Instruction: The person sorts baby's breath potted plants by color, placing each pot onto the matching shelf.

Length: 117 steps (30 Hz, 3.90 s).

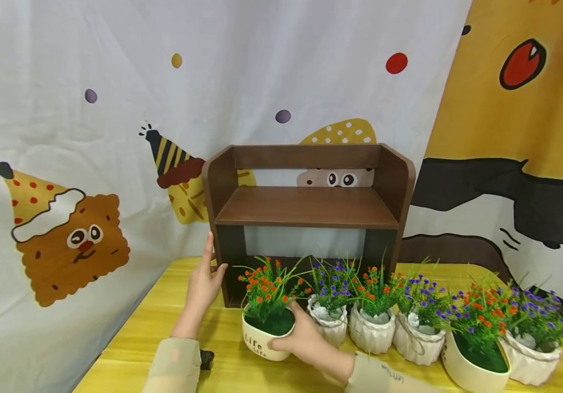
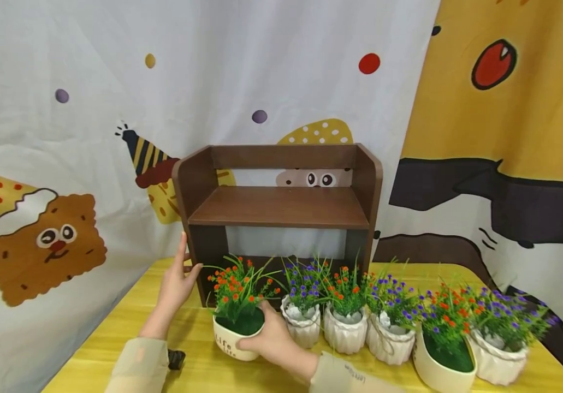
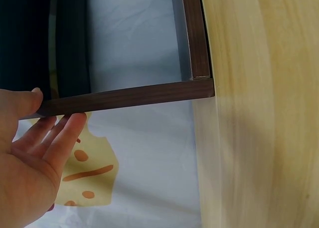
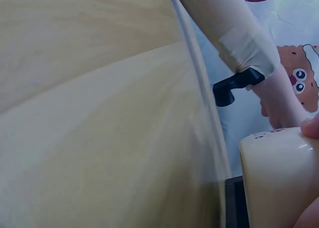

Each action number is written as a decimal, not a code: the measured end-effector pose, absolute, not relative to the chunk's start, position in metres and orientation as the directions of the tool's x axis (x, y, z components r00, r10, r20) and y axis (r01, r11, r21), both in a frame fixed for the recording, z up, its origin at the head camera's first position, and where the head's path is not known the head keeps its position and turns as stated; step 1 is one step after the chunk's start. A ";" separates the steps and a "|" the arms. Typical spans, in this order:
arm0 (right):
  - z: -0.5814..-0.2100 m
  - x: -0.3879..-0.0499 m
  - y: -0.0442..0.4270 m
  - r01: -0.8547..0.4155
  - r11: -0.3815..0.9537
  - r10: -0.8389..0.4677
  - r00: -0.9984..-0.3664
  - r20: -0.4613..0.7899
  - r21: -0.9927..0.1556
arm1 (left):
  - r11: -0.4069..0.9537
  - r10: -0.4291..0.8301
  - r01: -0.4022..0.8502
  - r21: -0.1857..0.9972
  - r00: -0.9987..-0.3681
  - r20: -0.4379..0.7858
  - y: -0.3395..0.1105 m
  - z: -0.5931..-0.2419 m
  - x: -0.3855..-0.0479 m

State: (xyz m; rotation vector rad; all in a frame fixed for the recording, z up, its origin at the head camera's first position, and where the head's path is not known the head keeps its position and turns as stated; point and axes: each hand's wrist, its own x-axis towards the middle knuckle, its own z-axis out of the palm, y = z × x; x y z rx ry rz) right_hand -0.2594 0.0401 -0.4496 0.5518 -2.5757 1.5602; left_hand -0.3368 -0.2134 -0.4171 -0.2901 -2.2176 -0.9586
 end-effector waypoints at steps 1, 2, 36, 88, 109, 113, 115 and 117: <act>-0.447 -0.260 0.041 -0.348 0.403 -0.270 -0.929 0.253 -0.846 | 0.699 -0.067 0.446 0.559 -0.738 0.672 -0.214 -0.416 -0.337; -0.444 -0.260 0.042 -0.352 0.392 -0.277 -0.926 0.256 -0.850 | 0.696 -0.069 0.443 0.565 -0.742 0.667 -0.214 -0.416 -0.337; -0.351 -0.236 0.070 -0.359 0.242 -0.468 -0.857 0.216 -0.901 | 0.704 -0.062 0.442 0.557 -0.742 0.667 -0.215 -0.418 -0.339; -0.218 -0.256 0.099 -0.373 0.423 -0.406 -0.893 0.195 -0.826 | 0.714 -0.034 0.462 0.527 -0.729 0.684 -0.216 -0.420 -0.339; -0.174 -0.316 0.083 -0.371 0.353 -0.388 -0.894 0.226 -0.859 | 0.710 -0.015 0.499 0.497 -0.695 0.719 -0.218 -0.418 -0.339; -0.170 -0.325 0.075 -0.374 0.329 -0.395 -0.889 0.233 -0.867 | 0.713 -0.005 0.508 0.484 -0.686 0.728 -0.218 -0.419 -0.340; -0.168 -0.329 0.073 -0.373 0.313 -0.404 -0.885 0.233 -0.874 | 0.713 -0.006 0.503 0.487 -0.691 0.723 -0.217 -0.419 -0.341; -0.167 -0.334 0.071 -0.375 0.302 -0.412 -0.880 0.234 -0.877 | 0.712 -0.008 0.499 0.494 -0.698 0.716 -0.217 -0.420 -0.340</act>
